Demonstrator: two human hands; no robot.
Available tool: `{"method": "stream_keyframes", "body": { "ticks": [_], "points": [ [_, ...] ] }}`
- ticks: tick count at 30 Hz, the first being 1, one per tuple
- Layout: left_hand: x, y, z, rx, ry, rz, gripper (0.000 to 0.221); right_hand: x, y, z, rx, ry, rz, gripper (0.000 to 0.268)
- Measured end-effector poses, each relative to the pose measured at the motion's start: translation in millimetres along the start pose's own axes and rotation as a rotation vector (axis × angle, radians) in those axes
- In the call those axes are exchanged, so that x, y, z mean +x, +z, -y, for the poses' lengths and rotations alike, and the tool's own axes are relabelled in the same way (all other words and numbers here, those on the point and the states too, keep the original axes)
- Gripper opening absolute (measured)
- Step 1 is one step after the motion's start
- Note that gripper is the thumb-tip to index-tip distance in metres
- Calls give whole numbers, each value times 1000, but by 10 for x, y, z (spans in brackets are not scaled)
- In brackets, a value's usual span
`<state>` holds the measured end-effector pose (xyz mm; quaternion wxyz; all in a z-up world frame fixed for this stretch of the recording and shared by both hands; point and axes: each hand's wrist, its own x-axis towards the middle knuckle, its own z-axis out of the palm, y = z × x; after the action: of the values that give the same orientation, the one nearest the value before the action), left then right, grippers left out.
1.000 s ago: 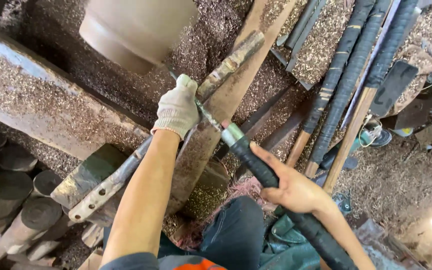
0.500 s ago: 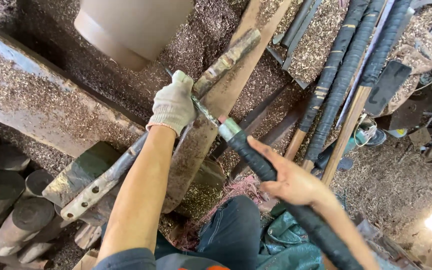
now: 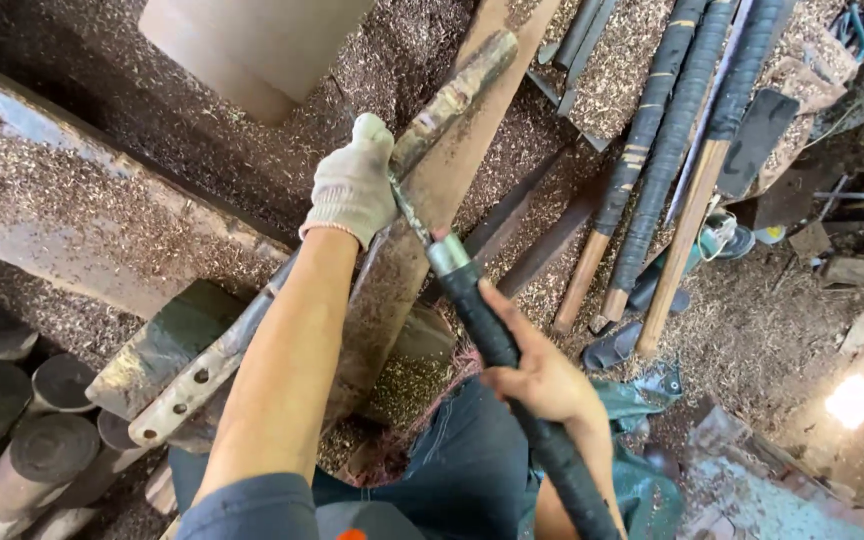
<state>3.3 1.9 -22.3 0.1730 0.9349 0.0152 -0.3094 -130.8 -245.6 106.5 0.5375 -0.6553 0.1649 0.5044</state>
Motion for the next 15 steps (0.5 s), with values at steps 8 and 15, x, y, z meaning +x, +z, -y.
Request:
{"method": "stream_keyframes", "body": {
  "ticks": [8, 15],
  "points": [
    [-151, -234, -134, -185, -109, 8, 40, -19, -26, -25, 54, 25, 23, 107],
    [-53, -234, -177, -204, -253, 83, 39, 47, -230, -29, 14, -61, 75, 107]
  ]
}}
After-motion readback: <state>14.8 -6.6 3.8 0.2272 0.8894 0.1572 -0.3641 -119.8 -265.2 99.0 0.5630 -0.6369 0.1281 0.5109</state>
